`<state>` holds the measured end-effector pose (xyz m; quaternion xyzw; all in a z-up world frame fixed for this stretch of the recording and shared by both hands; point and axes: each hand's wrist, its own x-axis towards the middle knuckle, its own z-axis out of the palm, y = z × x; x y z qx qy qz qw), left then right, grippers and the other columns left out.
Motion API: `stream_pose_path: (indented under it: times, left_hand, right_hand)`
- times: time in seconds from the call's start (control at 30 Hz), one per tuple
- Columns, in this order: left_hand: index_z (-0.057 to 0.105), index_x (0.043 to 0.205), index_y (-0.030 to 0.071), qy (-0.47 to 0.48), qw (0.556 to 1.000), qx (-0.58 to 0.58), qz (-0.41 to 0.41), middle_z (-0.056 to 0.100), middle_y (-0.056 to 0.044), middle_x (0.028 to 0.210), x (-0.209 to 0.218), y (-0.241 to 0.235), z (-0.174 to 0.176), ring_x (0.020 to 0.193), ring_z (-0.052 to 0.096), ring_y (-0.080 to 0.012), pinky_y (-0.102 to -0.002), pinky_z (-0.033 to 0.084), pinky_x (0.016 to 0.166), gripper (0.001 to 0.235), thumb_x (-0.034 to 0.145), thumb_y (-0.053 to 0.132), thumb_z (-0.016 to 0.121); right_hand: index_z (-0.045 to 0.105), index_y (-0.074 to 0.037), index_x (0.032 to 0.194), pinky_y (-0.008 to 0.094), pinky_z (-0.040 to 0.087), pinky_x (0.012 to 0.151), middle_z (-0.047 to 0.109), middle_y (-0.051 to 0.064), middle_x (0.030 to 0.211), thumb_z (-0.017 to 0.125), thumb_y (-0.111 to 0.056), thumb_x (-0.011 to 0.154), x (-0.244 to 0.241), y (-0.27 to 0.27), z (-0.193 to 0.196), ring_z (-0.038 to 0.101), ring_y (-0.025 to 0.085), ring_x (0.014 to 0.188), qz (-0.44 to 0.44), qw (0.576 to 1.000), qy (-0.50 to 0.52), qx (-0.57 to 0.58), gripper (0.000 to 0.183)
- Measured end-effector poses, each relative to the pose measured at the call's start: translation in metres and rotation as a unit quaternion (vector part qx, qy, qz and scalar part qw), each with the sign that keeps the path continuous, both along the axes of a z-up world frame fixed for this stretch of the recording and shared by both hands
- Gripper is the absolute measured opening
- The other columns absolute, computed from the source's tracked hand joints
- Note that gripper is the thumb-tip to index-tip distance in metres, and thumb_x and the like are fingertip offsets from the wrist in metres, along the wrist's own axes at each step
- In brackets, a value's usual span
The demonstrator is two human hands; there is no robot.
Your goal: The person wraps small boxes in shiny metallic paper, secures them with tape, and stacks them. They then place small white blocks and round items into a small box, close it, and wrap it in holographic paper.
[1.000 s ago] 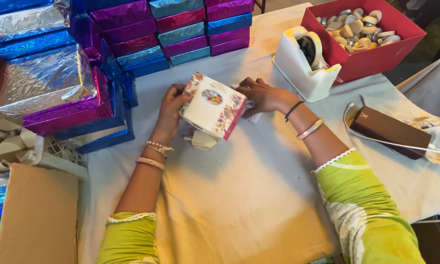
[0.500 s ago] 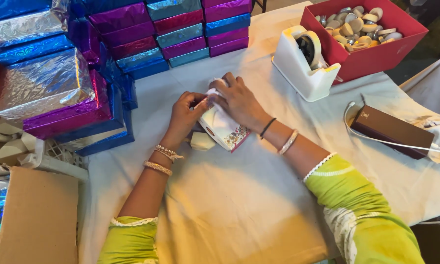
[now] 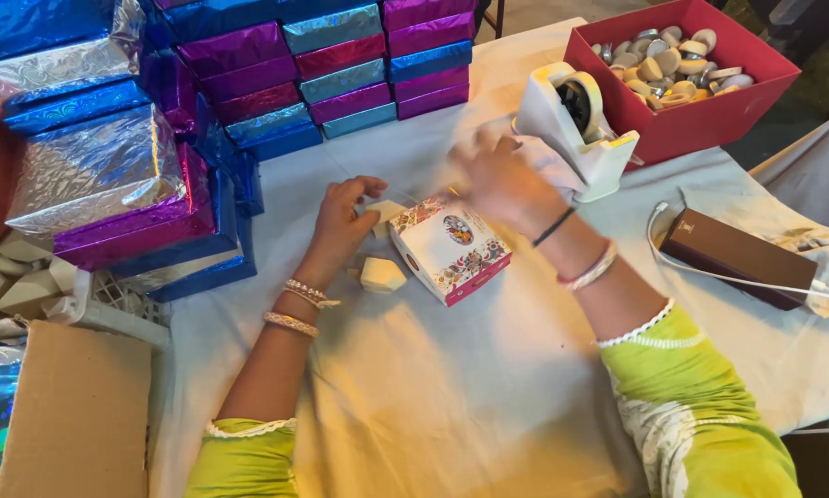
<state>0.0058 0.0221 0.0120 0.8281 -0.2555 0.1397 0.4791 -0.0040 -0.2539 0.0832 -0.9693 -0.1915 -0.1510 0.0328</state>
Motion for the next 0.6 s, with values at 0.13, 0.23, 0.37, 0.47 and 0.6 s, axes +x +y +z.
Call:
stream_pose_path:
  times: [0.13,0.23,0.37,0.47,0.6]
  left_hand:
    - [0.062,0.128,0.007,-0.116,0.983,0.135,-0.044,0.065,-0.019,0.123,0.004,0.008,-0.014,0.113,0.052,-0.0429,-0.048,0.044,0.097,0.06,0.071,0.009,0.078]
    - [0.061,0.131,0.014,0.014,0.994,0.1,-0.038,0.066,-0.013,0.116,-0.003,0.006,-0.013,0.109,0.06,-0.0309,-0.043,0.049,0.098,0.057,0.075,0.013,0.069]
    - [0.064,0.124,0.015,0.109,0.984,0.139,0.012,0.066,-0.013,0.105,-0.002,0.016,0.001,0.102,0.062,-0.0305,-0.042,0.052,0.092,0.052,0.072,0.013,0.068]
    - [0.065,0.112,0.011,0.013,0.977,0.213,0.028,0.067,-0.011,0.111,0.004,0.022,-0.001,0.109,0.058,-0.0331,-0.041,0.047,0.097,0.042,0.072,0.013,0.077]
    - [0.057,0.123,0.009,-0.03,0.996,0.069,-0.044,0.064,-0.012,0.126,-0.018,0.0,0.03,0.126,0.056,-0.0318,-0.044,0.042,0.107,0.052,0.081,0.021,0.084]
  right_hand:
    - [0.045,-0.024,0.145,0.06,0.05,0.095,0.043,0.02,0.14,0.078,-0.069,0.069,-0.049,0.066,-0.001,0.048,0.05,0.127,0.005,0.971,0.234,-0.045,0.095]
    - [0.043,-0.024,0.147,0.059,0.051,0.092,0.043,0.017,0.142,0.079,-0.062,0.07,-0.046,0.066,-0.004,0.05,0.047,0.126,0.021,0.976,0.21,-0.051,0.093]
    - [0.046,-0.028,0.147,0.053,0.05,0.098,0.046,0.017,0.141,0.076,-0.055,0.072,-0.013,0.035,0.005,0.053,0.048,0.121,0.039,0.958,0.274,0.068,0.085]
    - [0.043,-0.022,0.149,0.044,0.048,0.102,0.05,0.018,0.136,0.075,-0.056,0.076,0.021,0.007,-0.011,0.056,0.039,0.124,0.123,0.923,0.285,0.228,0.086]
    - [0.043,-0.021,0.151,0.041,0.045,0.106,0.051,0.018,0.136,0.071,-0.056,0.082,0.02,0.005,-0.003,0.056,0.035,0.129,0.146,0.904,0.262,0.304,0.083]
